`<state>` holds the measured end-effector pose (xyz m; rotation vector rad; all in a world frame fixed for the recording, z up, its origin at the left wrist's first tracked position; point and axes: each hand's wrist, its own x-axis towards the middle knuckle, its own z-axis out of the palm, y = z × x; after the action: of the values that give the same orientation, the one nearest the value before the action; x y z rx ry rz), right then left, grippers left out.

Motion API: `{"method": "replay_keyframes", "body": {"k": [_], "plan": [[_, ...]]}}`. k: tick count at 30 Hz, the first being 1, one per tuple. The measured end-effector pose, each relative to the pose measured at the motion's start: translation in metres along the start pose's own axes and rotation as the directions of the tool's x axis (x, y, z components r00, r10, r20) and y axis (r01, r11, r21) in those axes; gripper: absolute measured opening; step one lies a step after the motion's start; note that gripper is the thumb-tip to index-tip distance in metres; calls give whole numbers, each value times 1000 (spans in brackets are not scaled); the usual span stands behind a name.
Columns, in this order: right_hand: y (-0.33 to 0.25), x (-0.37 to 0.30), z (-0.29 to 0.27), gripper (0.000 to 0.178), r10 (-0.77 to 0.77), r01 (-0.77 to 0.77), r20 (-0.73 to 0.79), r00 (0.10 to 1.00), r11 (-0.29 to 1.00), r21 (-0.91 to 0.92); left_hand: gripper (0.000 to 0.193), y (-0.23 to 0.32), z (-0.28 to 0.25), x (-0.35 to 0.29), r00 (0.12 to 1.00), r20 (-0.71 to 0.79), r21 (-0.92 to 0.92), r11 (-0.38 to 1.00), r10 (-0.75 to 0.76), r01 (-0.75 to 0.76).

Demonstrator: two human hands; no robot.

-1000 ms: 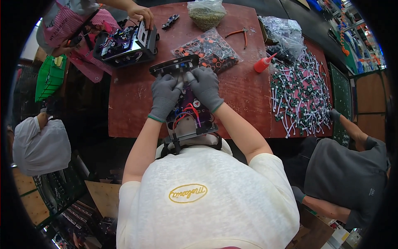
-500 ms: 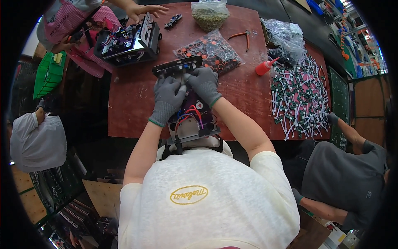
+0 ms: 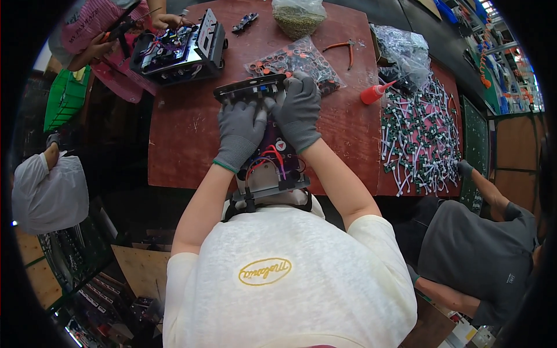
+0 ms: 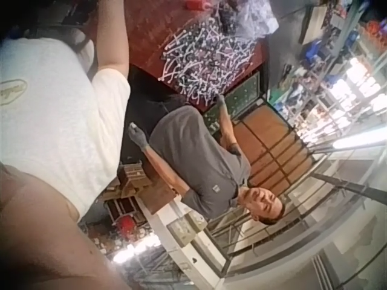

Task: The person is assembling an electronic unit, connecting wires and applying adhesive sealant from a bottle.

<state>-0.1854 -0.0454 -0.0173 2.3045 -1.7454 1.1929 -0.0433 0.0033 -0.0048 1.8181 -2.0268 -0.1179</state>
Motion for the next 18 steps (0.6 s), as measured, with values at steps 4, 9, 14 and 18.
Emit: {"method": "replay_keyframes", "body": {"k": [4,9,14,18], "plan": [[-10,10,-11,82,-92,87,-105,990,995,-52,32,-2,-1,-3,1000,11,3,1000,-13,13],[0,7,7,91,-8,20,168,986,997,-70,32,0,0,-1,1000,10,2,1000,-9,9],[4,6,15,84,-10,19,203,979,999,-43,31,-1,0,-1,1000,15,-1,1000,1,-1],[7,6,20,78,-9,9,182,983,1000,-2,29,2,-3,0,999,48,-1,1000,-8,8]]}}
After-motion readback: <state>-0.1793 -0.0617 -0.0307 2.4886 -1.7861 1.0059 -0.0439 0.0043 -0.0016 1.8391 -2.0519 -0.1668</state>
